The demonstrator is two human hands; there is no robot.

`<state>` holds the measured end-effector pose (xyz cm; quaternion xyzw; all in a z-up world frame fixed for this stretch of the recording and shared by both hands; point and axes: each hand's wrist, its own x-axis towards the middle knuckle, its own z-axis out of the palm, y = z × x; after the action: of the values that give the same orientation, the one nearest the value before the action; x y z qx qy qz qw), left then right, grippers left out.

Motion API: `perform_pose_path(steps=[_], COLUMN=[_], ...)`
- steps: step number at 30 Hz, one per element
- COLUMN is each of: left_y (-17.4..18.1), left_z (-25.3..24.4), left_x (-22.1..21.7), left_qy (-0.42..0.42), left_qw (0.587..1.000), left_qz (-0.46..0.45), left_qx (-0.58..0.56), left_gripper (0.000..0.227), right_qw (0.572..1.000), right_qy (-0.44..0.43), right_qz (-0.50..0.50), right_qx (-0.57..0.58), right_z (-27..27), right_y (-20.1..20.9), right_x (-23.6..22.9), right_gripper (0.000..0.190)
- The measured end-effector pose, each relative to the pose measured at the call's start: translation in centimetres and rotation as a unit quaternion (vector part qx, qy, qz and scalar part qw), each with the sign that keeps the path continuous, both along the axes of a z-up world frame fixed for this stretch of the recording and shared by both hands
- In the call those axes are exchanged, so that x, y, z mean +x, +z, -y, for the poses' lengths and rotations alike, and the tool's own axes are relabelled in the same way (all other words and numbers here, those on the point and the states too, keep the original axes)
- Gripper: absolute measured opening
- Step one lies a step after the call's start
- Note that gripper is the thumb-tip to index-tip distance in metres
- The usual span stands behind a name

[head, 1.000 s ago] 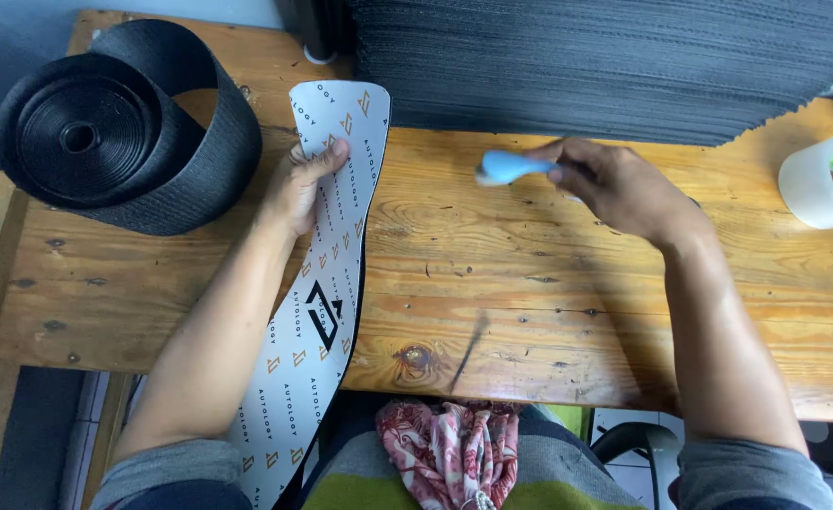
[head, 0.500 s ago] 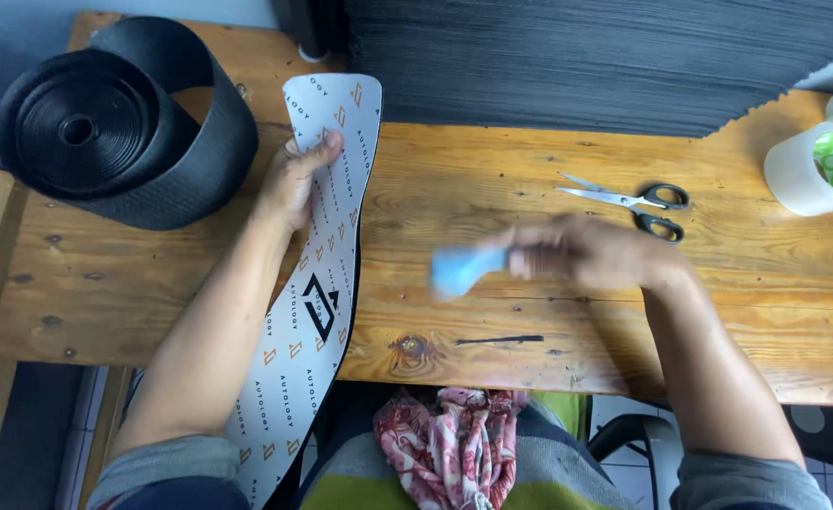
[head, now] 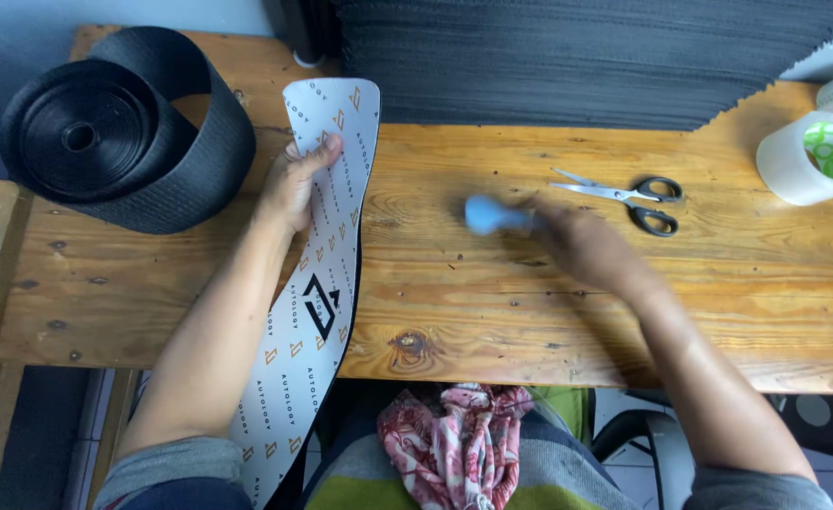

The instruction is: The person cleans a wooden table with a brush, then unfolds a piece of black fabric with a white backing. They align the fabric on the table and use scissors to cut a strip from a larger roll of the same material.

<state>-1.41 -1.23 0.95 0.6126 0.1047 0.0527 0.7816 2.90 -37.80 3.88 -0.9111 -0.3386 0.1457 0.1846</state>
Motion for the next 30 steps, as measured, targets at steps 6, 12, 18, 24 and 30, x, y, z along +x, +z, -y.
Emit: perform_pose_path(steps=[6,12,18,24,30], left_y=[-0.8,-0.2,-1.1,-1.0,0.3], left_z=[-0.5,0.3,0.2,-0.7,-0.6], left_x=[0.1,-0.1,0.0,0.3,0.7], left_qy=[-0.007,0.007,0.016,-0.007,0.043], left_qw=[1.0,1.0,1.0,0.998,0.991], left_qz=[-0.015,0.002,0.001,-0.031,0.015], left_qx=[0.022,0.004,0.008,0.056,-0.128], left_gripper=[0.048,0.041,0.042,0.06,0.023], right_qw=[0.935,0.904,0.993,0.935,0.994], right_qy=[0.057,0.048,-0.104,0.074,-0.067], right_qz=[-0.35,-0.39,-0.037,-0.346,-0.076], right_qx=[-0.018,-0.168,0.028,-0.034,0.047], right_z=[-1.2,-1.8,1.2,-2.5,-3.5], right_y=[5.5,5.9,3.4,4.2,5.0], right_x=[-6.9,-8.3,2.1,-3.6,1.6], right_gripper=[0.051,0.022,0.036,0.026,0.025])
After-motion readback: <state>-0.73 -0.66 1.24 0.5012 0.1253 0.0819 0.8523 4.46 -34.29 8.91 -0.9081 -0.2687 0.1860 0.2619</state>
